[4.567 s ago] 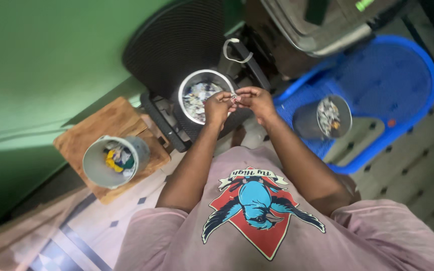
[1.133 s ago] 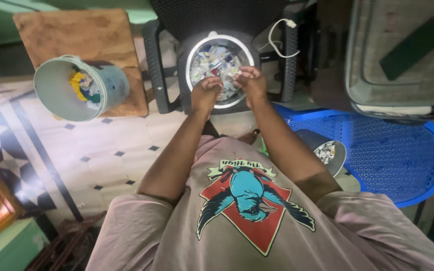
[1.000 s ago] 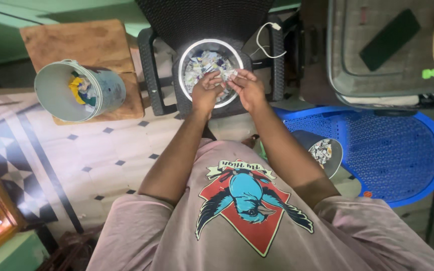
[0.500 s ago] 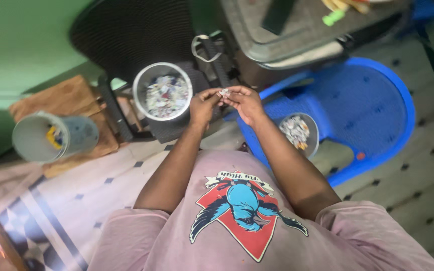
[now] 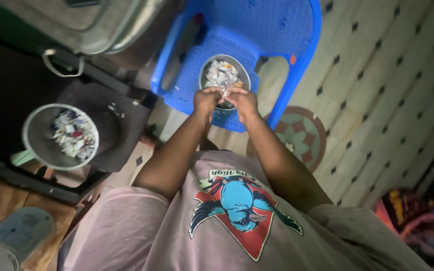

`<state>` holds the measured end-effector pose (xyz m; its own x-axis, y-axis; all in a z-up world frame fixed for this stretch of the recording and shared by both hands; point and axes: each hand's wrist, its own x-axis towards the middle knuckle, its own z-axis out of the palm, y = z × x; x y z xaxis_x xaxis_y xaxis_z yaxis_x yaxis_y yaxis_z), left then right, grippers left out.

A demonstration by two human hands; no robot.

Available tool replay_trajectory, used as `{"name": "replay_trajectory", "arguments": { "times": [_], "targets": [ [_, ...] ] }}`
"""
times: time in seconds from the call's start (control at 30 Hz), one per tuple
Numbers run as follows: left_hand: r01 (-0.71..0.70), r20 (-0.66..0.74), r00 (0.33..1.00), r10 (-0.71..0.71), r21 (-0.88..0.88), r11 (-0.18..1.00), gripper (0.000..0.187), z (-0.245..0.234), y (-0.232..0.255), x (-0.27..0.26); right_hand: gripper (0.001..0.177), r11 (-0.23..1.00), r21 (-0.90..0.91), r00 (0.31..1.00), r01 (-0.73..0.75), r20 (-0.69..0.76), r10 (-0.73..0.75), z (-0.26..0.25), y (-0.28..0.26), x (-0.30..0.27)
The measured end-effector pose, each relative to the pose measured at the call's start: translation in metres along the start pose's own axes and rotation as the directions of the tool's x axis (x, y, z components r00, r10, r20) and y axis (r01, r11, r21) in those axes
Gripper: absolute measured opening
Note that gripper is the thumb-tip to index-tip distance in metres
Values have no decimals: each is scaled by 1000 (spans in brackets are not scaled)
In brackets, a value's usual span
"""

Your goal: The person sits on the floor and sorts through a white bucket filled with crumpled paper and small trash items. They pick up pieces of paper and debris by hand, inspect them, and transfer them into a second bucket placed on a blue plastic chair.

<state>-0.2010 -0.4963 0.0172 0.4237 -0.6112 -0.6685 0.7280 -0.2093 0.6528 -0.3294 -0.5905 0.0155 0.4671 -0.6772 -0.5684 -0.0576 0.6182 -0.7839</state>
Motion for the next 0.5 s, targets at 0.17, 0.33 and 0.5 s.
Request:
{"name": "replay_trajectory", "arguments": {
  "times": [0.17, 0.33, 0.5],
  "targets": [
    [68, -219, 974, -62, 18, 998, 38, 11, -32, 19, 34, 991, -86, 971, -101, -224, 80, -53, 35, 18],
    [36, -245, 968, -53, -70, 997, 28, -37, -27, 4, 27, 977, -200, 944, -77, -331, 7, -51, 35, 13],
    [-93, -282, 958, 45, -160, 983, 21, -117, -5, -19, 34, 962, -269, 990, -52, -142, 13, 39, 19, 0]
  ]
}}
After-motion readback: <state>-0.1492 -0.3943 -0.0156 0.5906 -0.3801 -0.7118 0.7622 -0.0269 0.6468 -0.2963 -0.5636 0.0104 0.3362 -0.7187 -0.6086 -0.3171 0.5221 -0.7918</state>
